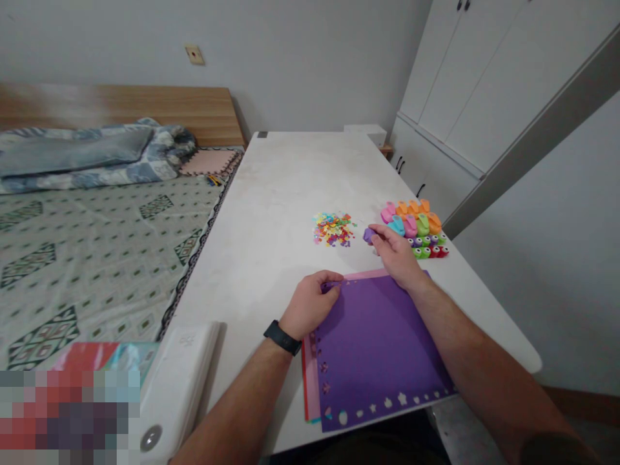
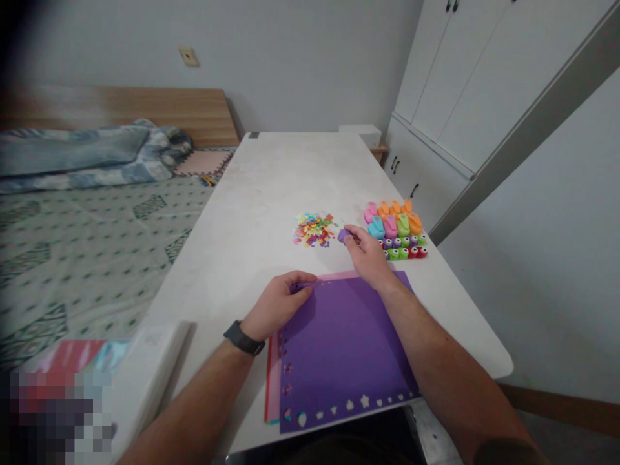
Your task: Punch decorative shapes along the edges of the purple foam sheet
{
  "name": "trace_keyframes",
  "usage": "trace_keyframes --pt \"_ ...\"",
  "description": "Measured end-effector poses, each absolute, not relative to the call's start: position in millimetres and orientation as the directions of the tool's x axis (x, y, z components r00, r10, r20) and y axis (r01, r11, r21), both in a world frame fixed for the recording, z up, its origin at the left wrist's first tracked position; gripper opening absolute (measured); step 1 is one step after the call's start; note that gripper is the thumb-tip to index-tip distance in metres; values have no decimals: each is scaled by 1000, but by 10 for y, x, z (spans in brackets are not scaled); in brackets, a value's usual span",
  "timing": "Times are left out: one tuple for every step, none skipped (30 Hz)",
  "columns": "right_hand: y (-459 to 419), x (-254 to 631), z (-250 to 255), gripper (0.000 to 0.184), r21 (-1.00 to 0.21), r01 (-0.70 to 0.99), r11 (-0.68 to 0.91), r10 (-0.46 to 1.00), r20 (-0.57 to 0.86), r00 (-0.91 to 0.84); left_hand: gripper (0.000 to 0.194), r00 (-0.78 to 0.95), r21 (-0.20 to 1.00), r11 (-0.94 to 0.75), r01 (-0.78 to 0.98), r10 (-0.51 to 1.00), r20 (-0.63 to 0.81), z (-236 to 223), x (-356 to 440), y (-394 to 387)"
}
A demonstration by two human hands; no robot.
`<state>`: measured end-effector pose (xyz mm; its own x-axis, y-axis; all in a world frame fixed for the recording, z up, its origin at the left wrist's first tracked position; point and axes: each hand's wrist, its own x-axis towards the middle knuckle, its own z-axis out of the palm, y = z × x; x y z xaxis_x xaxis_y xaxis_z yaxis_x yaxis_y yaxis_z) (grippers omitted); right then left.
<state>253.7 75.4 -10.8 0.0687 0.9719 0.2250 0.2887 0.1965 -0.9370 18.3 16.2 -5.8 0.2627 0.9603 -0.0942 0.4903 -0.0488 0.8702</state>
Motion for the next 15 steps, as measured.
trace_keyframes --pt "751 2533 -99 45 -938 288 193 973 222 70 29 263 871 -47 489 960 -96 -57 183 161" --pt "748 2529 -90 45 -939 287 190 973 219 72 28 264 872 -46 487 960 -97 -55 182 161" --pt "744 2525 -82 45 -940 284 188 974 216 72 28 264 873 -44 486 960 -98 -55 181 161" --pt "741 2522 -74 45 -941 283 187 974 216 74 28 262 873 -42 486 960 -100 -56 180 162" --pt "739 2520 -69 45 -941 283 187 974 216 74 28 262 873 -40 485 960 -102 -58 180 163" --pt "737 2519 -66 45 -940 285 188 973 217 73 28 264 875 -39 483 959 -102 -61 179 164" --pt "736 2520 -65 45 -939 287 190 973 219 71 28 267 877 -40 479 958 -102 -63 178 165" --pt "735 2521 -67 45 -938 290 193 973 222 70 28 271 879 -41 475 957 -102 -64 177 166" --pt "735 2523 -70 45 -936 293 195 972 224 70 28 275 881 -40 472 956 -104 -63 177 166" --pt "735 2525 -73 45 -935 295 197 971 227 70 29 277 881 -37 471 955 -108 -60 176 166" --pt "735 2526 -77 45 -933 299 199 971 230 70 29 279 881 -32 471 953 -115 -54 176 165" --pt "734 2526 -81 46 -932 301 201 970 232 71 29 280 881 -26 473 952 -122 -47 176 164" --pt "734 2526 -84 46 -932 302 201 970 233 71 29 280 880 -21 475 952 -128 -40 175 163" --pt "733 2526 -88 46 -933 300 200 970 231 70 30 279 879 -20 476 951 -130 -33 175 162" --pt "733 2526 -92 45 -934 296 198 971 228 68 30 278 879 -21 476 952 -128 -29 175 162"
